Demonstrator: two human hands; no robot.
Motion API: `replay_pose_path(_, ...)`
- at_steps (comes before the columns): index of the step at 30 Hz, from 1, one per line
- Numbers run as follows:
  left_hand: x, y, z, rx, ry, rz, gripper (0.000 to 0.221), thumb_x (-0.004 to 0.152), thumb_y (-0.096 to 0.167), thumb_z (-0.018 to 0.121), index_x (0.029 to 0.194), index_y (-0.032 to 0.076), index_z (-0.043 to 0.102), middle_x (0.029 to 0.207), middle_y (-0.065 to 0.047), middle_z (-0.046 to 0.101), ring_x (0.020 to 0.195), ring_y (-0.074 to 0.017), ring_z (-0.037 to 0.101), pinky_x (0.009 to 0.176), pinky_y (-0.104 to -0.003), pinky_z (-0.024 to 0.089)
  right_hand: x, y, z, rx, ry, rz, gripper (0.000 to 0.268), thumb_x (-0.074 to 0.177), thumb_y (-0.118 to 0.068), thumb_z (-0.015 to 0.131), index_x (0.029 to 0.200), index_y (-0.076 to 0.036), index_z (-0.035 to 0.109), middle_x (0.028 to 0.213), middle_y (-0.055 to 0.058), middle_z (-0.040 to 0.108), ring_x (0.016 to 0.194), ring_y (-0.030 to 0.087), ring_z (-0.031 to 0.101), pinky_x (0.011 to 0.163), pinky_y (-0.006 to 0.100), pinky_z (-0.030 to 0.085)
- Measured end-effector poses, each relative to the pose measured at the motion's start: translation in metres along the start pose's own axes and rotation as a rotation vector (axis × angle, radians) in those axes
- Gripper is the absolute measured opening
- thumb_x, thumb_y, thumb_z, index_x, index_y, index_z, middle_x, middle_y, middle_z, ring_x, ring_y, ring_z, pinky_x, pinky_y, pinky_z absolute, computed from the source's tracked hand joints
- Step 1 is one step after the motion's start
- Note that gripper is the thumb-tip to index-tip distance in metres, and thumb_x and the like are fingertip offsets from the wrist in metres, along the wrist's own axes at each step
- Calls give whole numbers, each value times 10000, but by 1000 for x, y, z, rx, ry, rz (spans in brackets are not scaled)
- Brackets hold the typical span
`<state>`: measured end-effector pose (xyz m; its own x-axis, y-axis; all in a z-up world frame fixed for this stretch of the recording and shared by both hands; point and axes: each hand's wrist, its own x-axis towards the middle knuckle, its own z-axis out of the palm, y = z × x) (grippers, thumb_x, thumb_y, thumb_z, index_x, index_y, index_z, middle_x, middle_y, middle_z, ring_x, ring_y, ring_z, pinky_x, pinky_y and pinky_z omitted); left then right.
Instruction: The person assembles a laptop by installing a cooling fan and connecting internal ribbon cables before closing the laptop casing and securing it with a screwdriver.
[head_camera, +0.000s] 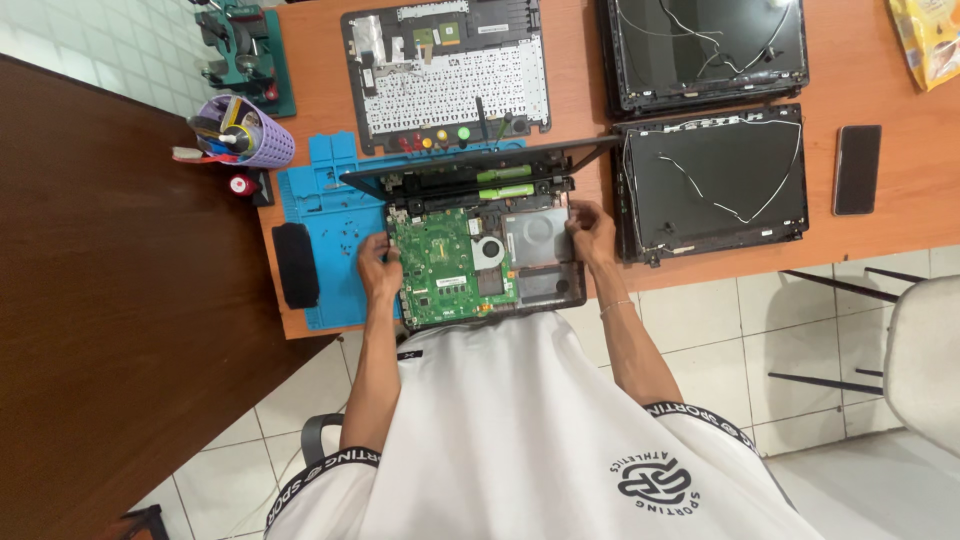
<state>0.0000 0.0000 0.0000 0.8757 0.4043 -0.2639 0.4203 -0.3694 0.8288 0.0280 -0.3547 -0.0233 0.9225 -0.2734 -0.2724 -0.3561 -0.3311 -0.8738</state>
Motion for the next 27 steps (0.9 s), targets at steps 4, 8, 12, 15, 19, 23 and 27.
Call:
replay_pose_path(4, -3, -14, 4, -5, 28, 21, 245, 877, -39, 675, 1119, -3, 667, 1066, -139, 687, 951, -253, 696, 811, -379, 561, -6, -2, -2, 5, 5, 3, 332, 825, 70, 721, 1144, -23, 736, 929, 28, 707, 838, 112, 648, 808, 263, 545)
replay_pose_path(8, -7, -26, 7, -3, 26, 2, 241, 876, -42, 673, 1115, -7, 667, 1035, -136, 695, 939, -248, 692, 801, -377, 556, -9, -2, -3, 35, 2, 20, 338, 822, 97, 712, 1138, -21, 736, 921, 20, 695, 823, 102, 635, 795, 250, 538)
replay_pose_path(12, -7, -29, 8, -31, 27, 4, 242, 868, -52, 661, 1107, -12, 665, 1043, -135, 695, 938, -247, 697, 799, -367, 561, -10, -1, -3, 32, 10, 59, 352, 807, 111, 721, 1131, -26, 732, 925, 8, 696, 813, 95, 630, 774, 246, 535)
replay_pose_path(15, -7, -30, 8, 12, 32, 34, 250, 872, -61, 660, 1120, -23, 660, 1031, -145, 690, 940, -253, 696, 819, -368, 554, -10, -1, -2, 45, 23, 86, 339, 807, 108, 728, 1120, -21, 735, 924, 9, 697, 813, 95, 622, 776, 242, 526)
replay_pose_path(19, -2, -30, 10, 11, 14, -50, 246, 888, -49, 656, 1133, -20, 658, 1042, -138, 686, 955, -249, 684, 792, -369, 561, -4, -2, -1, 52, 12, 66, 345, 808, 113, 720, 1126, -19, 730, 927, 9, 687, 818, 93, 609, 790, 237, 525)
replay_pose_path(23, 9, -31, 10, 30, 13, -22, 254, 887, -65, 649, 1137, -21, 661, 1064, -136, 682, 972, -248, 681, 804, -372, 558, 4, -1, 2, 87, 9, 84, 343, 809, 116, 708, 1125, -17, 734, 920, 9, 680, 811, 92, 599, 781, 239, 516)
replay_pose_path(27, 21, -32, 15, 31, 26, -40, 245, 892, -63, 661, 1131, -9, 676, 1046, -119, 708, 962, -241, 692, 818, -367, 558, 14, 1, 4, 62, 10, 99, 340, 809, 112, 708, 1119, -24, 734, 912, 5, 686, 808, 98, 608, 787, 241, 528)
